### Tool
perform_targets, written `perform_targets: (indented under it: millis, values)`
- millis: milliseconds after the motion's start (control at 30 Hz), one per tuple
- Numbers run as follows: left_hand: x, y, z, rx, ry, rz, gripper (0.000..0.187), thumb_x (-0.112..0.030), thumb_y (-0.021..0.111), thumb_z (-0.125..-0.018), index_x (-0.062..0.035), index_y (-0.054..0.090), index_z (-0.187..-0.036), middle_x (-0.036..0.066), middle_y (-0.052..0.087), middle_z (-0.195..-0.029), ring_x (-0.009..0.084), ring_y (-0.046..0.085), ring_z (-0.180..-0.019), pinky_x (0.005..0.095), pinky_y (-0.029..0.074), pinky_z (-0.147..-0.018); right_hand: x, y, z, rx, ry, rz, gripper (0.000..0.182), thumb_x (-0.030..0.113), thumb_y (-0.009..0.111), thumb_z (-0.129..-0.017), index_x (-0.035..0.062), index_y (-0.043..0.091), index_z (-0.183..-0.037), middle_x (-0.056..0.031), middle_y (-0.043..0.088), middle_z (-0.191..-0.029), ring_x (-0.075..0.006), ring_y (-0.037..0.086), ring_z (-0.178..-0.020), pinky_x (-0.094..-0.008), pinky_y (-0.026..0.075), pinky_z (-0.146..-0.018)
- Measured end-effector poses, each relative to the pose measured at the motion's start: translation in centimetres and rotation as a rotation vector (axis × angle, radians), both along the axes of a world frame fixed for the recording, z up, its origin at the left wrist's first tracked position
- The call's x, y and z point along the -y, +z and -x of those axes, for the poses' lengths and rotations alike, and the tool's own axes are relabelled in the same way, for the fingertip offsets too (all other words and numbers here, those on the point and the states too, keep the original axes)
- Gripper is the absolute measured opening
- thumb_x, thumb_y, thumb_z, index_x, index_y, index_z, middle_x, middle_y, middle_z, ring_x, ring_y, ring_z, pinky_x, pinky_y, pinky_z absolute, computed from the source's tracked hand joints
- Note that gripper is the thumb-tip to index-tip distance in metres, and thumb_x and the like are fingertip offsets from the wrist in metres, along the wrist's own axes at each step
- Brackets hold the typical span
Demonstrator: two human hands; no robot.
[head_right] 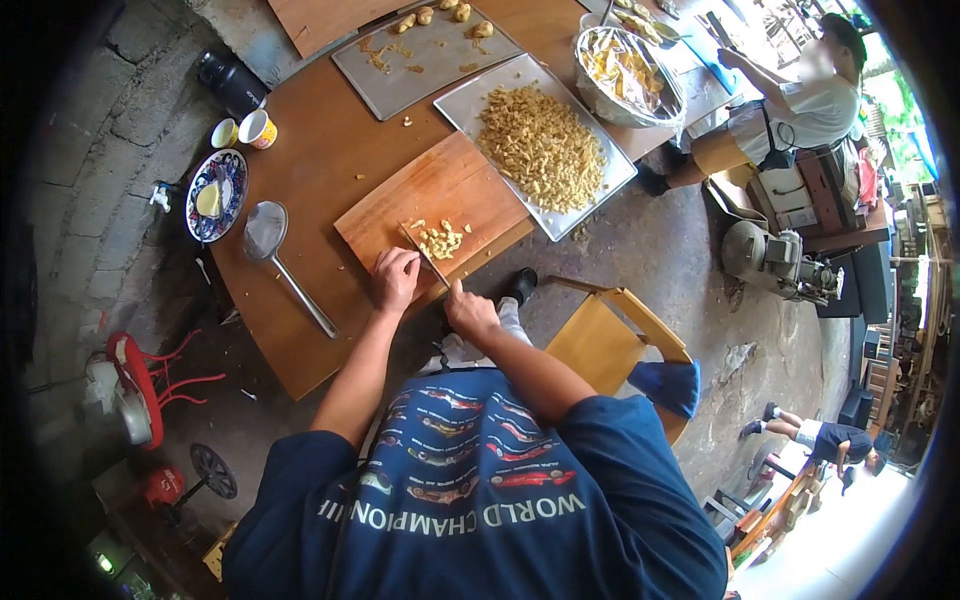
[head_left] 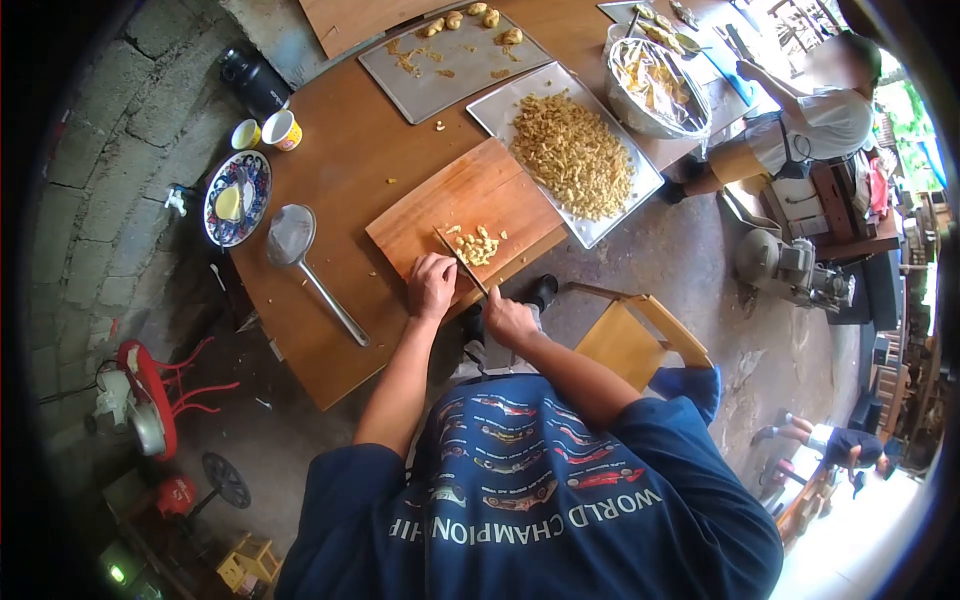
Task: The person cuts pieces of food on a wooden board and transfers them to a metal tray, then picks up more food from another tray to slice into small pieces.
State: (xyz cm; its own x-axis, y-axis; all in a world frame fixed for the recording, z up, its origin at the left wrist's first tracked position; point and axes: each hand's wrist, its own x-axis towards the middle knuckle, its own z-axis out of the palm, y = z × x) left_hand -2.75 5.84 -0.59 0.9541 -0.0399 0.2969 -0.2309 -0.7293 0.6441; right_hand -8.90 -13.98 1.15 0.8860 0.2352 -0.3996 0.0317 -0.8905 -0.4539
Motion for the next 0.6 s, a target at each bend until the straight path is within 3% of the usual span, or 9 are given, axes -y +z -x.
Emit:
perform_targets:
  millis: [167, 367, 600]
  values:
    - [-0.7, 0.3, 0.8, 0.0, -0.002, 0.147, 0.013, -0.004, 0.073, -0.094, -0.0046, 0.079, -0.106, 0.012, 0.075, -0.109, 0.0333, 0.073, -0.105, 0.0424, 0.061, -0.09, -1.7, 0.8, -4.3, 0.003, 0.025, -0.002, 0.029, 0.031, 0.052, -0.109, 0.0037, 0.048, -0.119, -0.0288, 0.076, -0.087, -0.0494, 0.077, -0.082, -0.0617, 0.059, -0.07]
    - [-1.6, -0.1, 1.0, -0.084, 0.013, 0.238, 0.025, 0.002, 0.069, -0.094, -0.0045, 0.075, -0.117, 0.013, 0.073, -0.118, 0.0332, 0.074, -0.105, 0.0418, 0.062, -0.09, -0.1, 2.6, -3.0, -0.005, -0.016, -0.026, 0.03, 0.031, 0.052, -0.109, 0.0037, 0.046, -0.121, -0.0291, 0.075, -0.084, -0.0501, 0.076, -0.078, -0.0628, 0.059, -0.066]
    - [-1.7, 0.9, 1.3, -0.023, 0.035, 0.005, 0.024, -0.007, 0.078, -0.088, -0.0086, 0.076, -0.112, 0.009, 0.073, -0.117, 0.0328, 0.069, -0.11, 0.0459, 0.055, -0.098, 1.7, 4.0, 1.4, -0.058, -0.027, -0.049, 0.028, 0.032, 0.05, -0.11, 0.0054, 0.046, -0.119, -0.0327, 0.072, -0.082, -0.0559, 0.072, -0.078, -0.0665, 0.057, -0.069]
